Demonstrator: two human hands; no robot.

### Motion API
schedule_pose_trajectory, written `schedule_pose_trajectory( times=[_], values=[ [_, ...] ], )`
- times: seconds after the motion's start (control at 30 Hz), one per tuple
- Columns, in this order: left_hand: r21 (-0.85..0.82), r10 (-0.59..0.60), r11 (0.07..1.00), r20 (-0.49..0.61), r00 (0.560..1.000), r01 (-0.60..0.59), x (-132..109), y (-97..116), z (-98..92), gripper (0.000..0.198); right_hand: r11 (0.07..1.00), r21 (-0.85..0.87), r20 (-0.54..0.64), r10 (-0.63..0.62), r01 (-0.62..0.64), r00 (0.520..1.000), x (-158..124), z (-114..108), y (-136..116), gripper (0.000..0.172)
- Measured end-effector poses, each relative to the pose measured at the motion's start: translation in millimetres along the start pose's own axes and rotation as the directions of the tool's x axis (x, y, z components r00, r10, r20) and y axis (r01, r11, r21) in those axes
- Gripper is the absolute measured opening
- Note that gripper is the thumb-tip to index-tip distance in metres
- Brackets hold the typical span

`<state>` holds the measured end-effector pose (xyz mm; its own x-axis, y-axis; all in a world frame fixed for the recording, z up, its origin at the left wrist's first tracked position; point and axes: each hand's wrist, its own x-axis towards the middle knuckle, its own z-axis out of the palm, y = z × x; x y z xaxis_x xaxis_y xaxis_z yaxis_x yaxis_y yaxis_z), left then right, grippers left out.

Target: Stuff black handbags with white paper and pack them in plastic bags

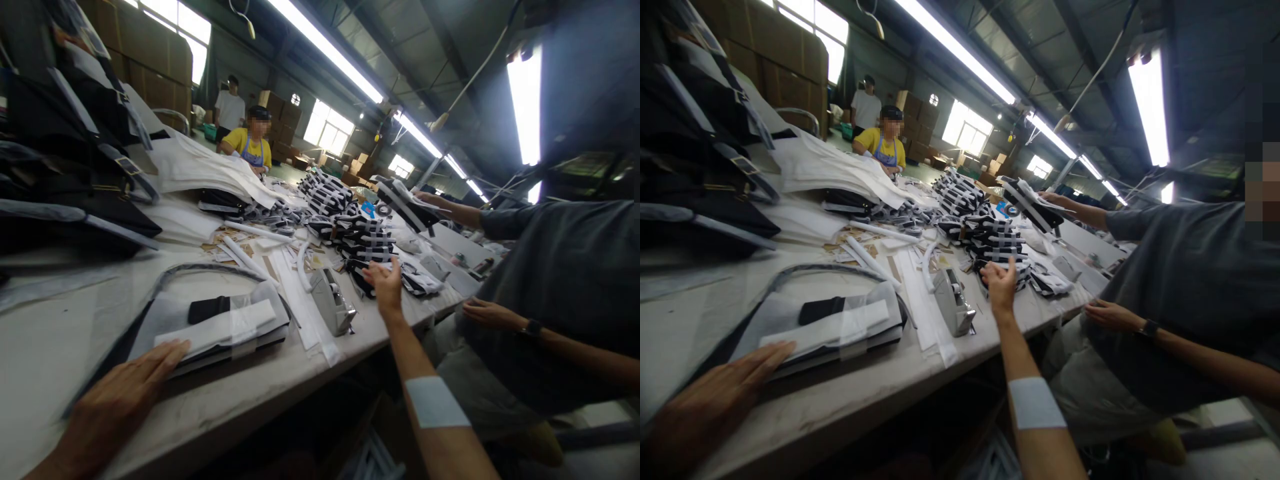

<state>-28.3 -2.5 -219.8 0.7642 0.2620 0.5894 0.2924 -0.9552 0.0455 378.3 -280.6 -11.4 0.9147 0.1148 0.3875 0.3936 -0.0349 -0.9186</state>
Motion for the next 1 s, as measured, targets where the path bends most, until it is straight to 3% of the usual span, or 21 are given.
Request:
schedule_pose_trajectory(
  times=[0.07,0.13,0.2,0.23,0.27,0.3,0.37,0.43,0.47,0.53,0.6,0.67,0.73,0.9,1.0],
  values=[
    [0.024,0.055,0.998,-0.022,0.998,-0.054,4,2,-5.8,0.074,0.998,0.028,-0.115,0.063,-0.060,0.991,38,-13,-28,0.076],
    [0.046,0.062,0.997,-0.084,0.994,-0.059,7,7,-10.9,0.066,1.000,0.017,-0.115,0.024,-0.022,0.993,44,-11,-41,0.066],
    [0.052,0.058,0.997,-0.139,0.989,-0.051,11,14,-16.9,0.056,0.995,-0.058,0.067,-0.078,0.082,0.995,20,9,-40,0.056],
    [0.046,0.056,0.998,-0.126,0.990,-0.051,13,18,-19.9,0.051,0.982,-0.101,0.211,-0.137,0.161,0.968,-2,24,-36,0.052],
    [0.047,0.044,0.998,-0.112,0.993,-0.038,15,22,-22.5,0.048,0.956,-0.134,0.372,-0.196,0.261,0.908,-28,41,-31,0.049],
    [0.048,0.050,0.998,-0.092,0.995,-0.045,17,24,-24.5,0.046,0.915,-0.140,0.517,-0.258,0.378,0.816,-57,59,-25,0.048],
    [0.069,0.047,0.997,-0.074,0.996,-0.042,19,27,-26.3,0.043,0.782,-0.061,0.736,-0.385,0.620,0.557,-114,94,-17,0.058],
    [0.091,0.051,0.995,-0.045,0.998,-0.046,19,27,-26.5,0.041,0.631,0.057,0.845,-0.444,0.774,0.299,-164,124,-10,0.079],
    [0.094,0.049,0.994,-0.028,0.998,-0.046,19,27,-26.5,0.040,0.571,0.097,0.872,-0.444,0.815,0.207,-184,136,-7,0.089],
    [0.086,0.041,0.996,-0.012,0.999,-0.040,18,28,-27.0,0.039,0.499,0.127,0.899,-0.424,0.857,0.113,-214,154,4,0.097],
    [0.072,0.034,0.997,-0.017,0.999,-0.032,18,29,-27.9,0.040,0.477,0.101,0.904,-0.410,0.873,0.120,-231,163,18,0.083],
    [0.071,0.030,0.997,-0.028,0.999,-0.028,18,29,-28.7,0.041,0.475,0.061,0.896,-0.413,0.878,0.161,-240,165,33,0.059],
    [0.075,0.027,0.997,-0.027,0.999,-0.025,19,29,-28.9,0.042,0.471,0.039,0.885,-0.425,0.882,0.188,-244,164,46,0.047],
    [0.102,0.083,0.992,-0.019,0.996,-0.081,21,27,-29.2,0.041,0.452,-0.019,0.873,-0.427,0.892,0.235,-252,164,51,0.041],
    [0.116,0.099,0.989,-0.033,0.995,-0.094,22,26,-32.1,0.042,0.489,0.032,0.863,-0.453,0.872,0.223,-246,156,36,0.045]
  ],
)
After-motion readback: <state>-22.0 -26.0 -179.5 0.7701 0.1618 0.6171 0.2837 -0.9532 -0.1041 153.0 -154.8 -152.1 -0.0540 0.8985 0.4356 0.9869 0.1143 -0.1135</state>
